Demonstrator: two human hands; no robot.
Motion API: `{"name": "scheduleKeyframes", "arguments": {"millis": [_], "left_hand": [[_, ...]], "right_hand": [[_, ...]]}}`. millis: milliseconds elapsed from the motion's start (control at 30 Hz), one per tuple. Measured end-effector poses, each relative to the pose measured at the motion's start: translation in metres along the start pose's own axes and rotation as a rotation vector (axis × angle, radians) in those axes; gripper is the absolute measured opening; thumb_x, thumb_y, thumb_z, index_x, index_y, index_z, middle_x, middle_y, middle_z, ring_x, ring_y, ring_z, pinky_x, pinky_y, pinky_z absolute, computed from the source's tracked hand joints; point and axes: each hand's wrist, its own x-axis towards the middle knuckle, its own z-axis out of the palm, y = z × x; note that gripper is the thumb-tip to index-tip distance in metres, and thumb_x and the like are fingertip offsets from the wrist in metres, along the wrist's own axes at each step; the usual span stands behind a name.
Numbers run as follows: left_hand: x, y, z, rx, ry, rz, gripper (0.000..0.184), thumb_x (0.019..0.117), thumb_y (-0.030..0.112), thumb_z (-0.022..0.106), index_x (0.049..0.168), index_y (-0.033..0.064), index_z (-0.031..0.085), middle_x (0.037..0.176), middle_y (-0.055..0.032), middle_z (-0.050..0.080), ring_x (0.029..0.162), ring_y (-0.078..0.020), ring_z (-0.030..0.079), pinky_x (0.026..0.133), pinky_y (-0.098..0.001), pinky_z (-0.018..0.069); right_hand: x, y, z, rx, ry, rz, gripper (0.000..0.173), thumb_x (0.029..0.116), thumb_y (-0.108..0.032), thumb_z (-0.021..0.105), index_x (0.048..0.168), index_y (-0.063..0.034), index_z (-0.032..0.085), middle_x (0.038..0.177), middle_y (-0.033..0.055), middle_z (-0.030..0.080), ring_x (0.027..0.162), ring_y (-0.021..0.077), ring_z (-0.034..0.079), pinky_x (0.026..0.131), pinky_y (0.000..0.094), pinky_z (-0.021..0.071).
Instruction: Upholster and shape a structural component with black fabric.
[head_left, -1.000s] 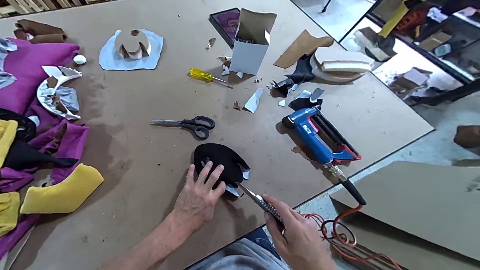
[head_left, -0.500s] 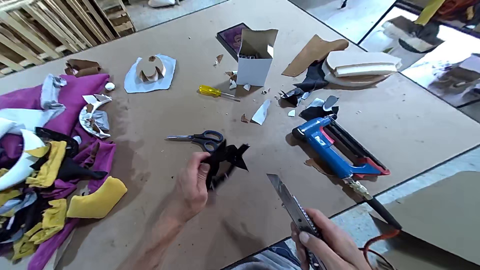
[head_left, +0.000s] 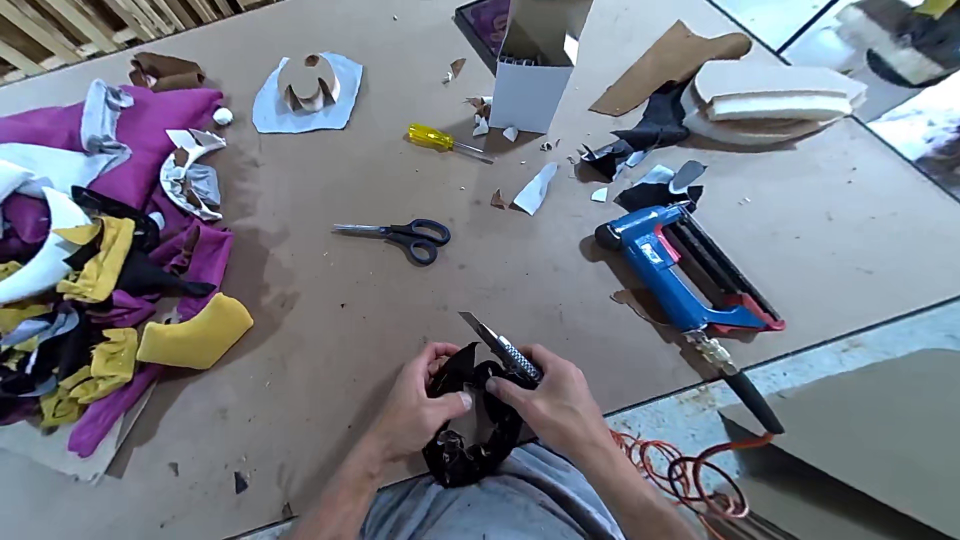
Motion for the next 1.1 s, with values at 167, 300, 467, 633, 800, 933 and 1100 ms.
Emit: {"name": "scheduleKeyframes", "arguments": {"millis": [167, 300, 467, 633, 800, 933, 1100], "left_hand": [[0.000, 0.011, -0.002, 0.591, 0.060, -0.142, 0.065, 0.0822, 0.022, 0.068, 0.144, 0.0193, 0.049, 0.117, -0.0064, 0.069, 0.108, -0.0194, 0.067, 0.094, -0.0458, 0.0552], [-0.001, -0.016, -0.007, 0.648, 0.312, 0.222, 0.040, 0.0931, 0.019, 0.060, 0.132, 0.0113, 0.058, 0.113, -0.0055, 0.069, 0.084, -0.0130, 0.070, 0.076, -0.0362, 0.0613], [-0.002, -0.026, -0.017, 0.416, 0.229, 0.130, 0.047, 0.0895, 0.013, 0.059, 0.136, 0.0093, 0.053, 0.111, 0.0000, 0.073, 0.098, -0.0107, 0.071, 0.086, -0.0353, 0.0603], [0.015, 0.002, -0.033, -0.048, -0.021, -0.137, 0.039, 0.0955, 0.008, 0.048, 0.134, 0.0080, 0.051, 0.099, -0.0070, 0.071, 0.088, -0.0147, 0.068, 0.079, -0.0353, 0.0560], [0.015, -0.001, -0.021, -0.296, 0.056, -0.156, 0.026, 0.0982, 0.004, 0.054, 0.124, 0.0019, 0.054, 0.102, -0.0119, 0.069, 0.088, -0.0170, 0.069, 0.079, -0.0323, 0.0578], [0.015, -0.011, -0.021, -0.252, 0.049, -0.043, 0.038, 0.0990, 0.011, 0.060, 0.134, 0.0020, 0.049, 0.104, -0.0148, 0.072, 0.092, -0.0199, 0.072, 0.084, -0.0351, 0.0596], [-0.003, -0.030, -0.006, 0.620, 0.253, 0.368, 0.083, 0.0724, 0.021, 0.077, 0.147, 0.0038, 0.045, 0.143, -0.0148, 0.055, 0.131, -0.0246, 0.056, 0.106, -0.0443, 0.0522]], "right_hand": [[-0.001, -0.017, 0.014, -0.083, 0.010, 0.011, 0.039, 0.0784, -0.048, 0.081, 0.105, -0.0212, 0.073, 0.083, -0.0043, 0.071, 0.077, 0.0136, 0.068, 0.071, 0.0441, 0.0565], [0.008, -0.014, 0.020, -0.054, 0.021, 0.028, 0.038, 0.0795, -0.044, 0.082, 0.106, -0.0194, 0.072, 0.083, -0.0023, 0.070, 0.076, 0.0152, 0.067, 0.071, 0.0455, 0.0557], [0.003, -0.005, 0.033, 0.015, 0.013, 0.039, 0.036, 0.0792, -0.043, 0.082, 0.104, -0.0189, 0.071, 0.082, -0.0031, 0.069, 0.074, 0.0130, 0.067, 0.070, 0.0415, 0.0569], [0.006, -0.012, 0.032, 0.033, 0.029, 0.035, 0.034, 0.0790, -0.038, 0.082, 0.104, -0.0178, 0.071, 0.083, -0.0023, 0.069, 0.076, 0.0134, 0.067, 0.071, 0.0423, 0.0568], [0.007, -0.014, 0.030, 0.001, 0.005, 0.057, 0.035, 0.0796, -0.040, 0.082, 0.105, -0.0179, 0.071, 0.083, -0.0026, 0.069, 0.076, 0.0133, 0.067, 0.072, 0.0418, 0.0564], [0.008, -0.009, 0.028, -0.003, 0.015, 0.078, 0.033, 0.0813, -0.040, 0.079, 0.105, -0.0182, 0.071, 0.084, -0.0027, 0.069, 0.078, 0.0134, 0.067, 0.073, 0.0421, 0.0566], [0.015, -0.013, 0.025, -0.042, 0.000, 0.140, 0.034, 0.0828, -0.042, 0.079, 0.106, -0.0180, 0.071, 0.086, -0.0007, 0.069, 0.081, 0.0158, 0.067, 0.076, 0.0442, 0.0554]]}}
